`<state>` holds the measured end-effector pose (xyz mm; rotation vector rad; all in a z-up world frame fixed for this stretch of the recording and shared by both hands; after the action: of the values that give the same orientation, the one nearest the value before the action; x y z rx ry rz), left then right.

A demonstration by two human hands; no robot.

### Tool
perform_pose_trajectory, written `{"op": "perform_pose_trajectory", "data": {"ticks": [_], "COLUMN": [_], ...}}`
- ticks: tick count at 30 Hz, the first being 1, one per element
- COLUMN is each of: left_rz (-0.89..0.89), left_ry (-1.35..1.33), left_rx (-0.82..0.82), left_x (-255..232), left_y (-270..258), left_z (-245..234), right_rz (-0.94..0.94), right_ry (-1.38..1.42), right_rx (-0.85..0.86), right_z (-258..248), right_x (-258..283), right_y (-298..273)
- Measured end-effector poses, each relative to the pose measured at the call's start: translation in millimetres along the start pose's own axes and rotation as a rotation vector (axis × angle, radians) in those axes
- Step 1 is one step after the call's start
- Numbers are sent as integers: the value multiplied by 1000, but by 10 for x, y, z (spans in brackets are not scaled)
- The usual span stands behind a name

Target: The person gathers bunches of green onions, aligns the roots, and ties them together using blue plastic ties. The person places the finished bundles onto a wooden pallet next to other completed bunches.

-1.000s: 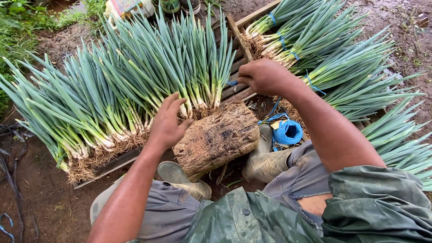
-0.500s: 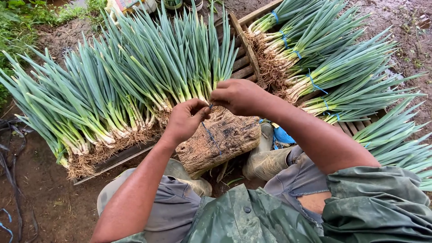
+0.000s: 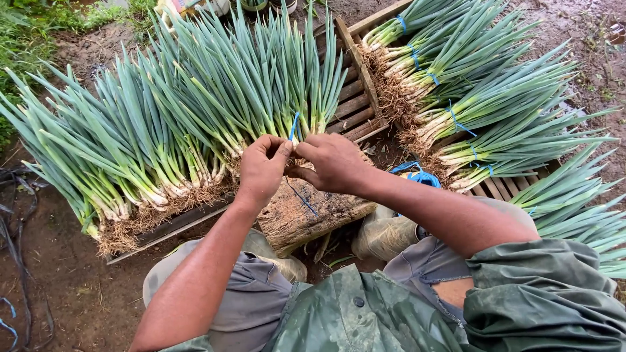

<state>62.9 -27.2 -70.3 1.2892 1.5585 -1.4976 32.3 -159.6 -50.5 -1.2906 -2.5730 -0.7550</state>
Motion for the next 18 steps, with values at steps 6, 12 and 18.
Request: {"op": "perform_pose_trajectory", "data": {"ticks": [6, 12, 18], "left_rz": [-53, -32, -42], "left_ry": [-131, 17, 159], "left_rx": [28, 44, 37], "left_x": [41, 129, 349], "left_y": [-21, 51, 226], "left_z": [15, -53, -179], "right_rz": [104, 218, 391], "right_ry": [103, 119, 197], "right_rx": [21, 53, 30], "right_z": [213, 75, -105], "right_x": [-109, -343, -909], "right_y": [-53, -58, -84]}}
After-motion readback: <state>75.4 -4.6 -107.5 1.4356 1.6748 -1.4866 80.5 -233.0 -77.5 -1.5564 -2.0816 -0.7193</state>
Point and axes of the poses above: each hand's wrist, its own y-axis towards the middle knuckle, its own z-axis out of the palm, x = y × z, the point moved 7 cm from there along y, towards the middle knuckle, and after that the axes turned 4 degrees about -z, right-handed, at the moved point
